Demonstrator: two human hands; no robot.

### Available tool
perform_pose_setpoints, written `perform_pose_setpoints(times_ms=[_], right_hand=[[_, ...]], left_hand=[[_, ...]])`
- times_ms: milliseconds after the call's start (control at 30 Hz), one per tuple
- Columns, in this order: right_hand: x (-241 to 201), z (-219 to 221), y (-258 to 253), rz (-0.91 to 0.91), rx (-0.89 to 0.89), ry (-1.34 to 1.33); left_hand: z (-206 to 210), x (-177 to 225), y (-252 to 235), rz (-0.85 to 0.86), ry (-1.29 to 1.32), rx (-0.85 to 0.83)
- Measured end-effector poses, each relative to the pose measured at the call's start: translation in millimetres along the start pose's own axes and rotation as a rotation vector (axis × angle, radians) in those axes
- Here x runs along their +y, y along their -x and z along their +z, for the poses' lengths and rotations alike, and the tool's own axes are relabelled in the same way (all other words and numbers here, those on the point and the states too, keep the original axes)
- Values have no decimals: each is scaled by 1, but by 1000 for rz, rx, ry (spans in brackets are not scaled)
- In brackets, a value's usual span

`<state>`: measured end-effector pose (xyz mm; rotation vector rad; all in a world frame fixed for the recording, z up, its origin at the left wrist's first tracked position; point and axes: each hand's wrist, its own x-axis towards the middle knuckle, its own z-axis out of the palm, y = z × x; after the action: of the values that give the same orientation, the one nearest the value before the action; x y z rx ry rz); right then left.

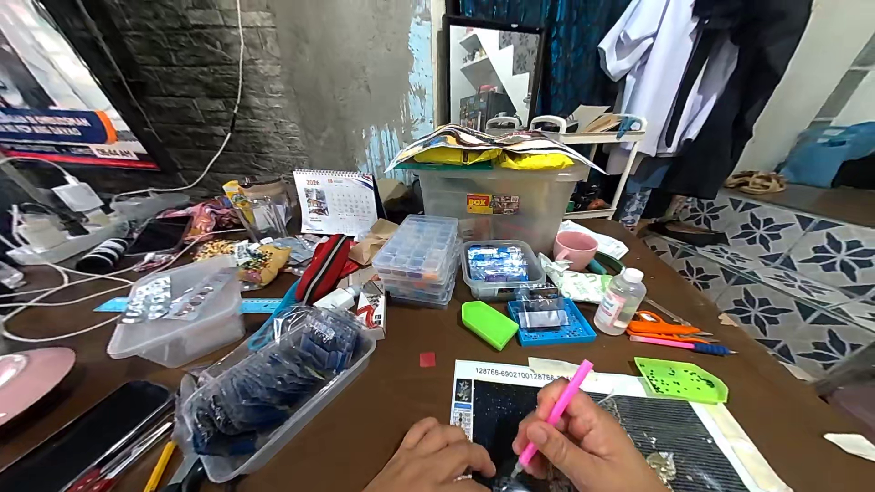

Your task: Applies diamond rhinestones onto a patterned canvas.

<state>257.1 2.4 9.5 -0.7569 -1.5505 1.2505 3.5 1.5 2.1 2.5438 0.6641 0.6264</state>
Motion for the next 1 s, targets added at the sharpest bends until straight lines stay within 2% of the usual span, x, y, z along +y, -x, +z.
perform_pose_setpoints(times_ms=[200,400,1000], right_hand=[[0,2,-1,38,47,85],[1,5,1,16,14,158],[5,6,3,-28,-41,236]], left_hand=[[-1,-2,1,-17,68,-7],[-3,-6,2,-98,23,110],[-4,2,-1,-142,-178,42]])
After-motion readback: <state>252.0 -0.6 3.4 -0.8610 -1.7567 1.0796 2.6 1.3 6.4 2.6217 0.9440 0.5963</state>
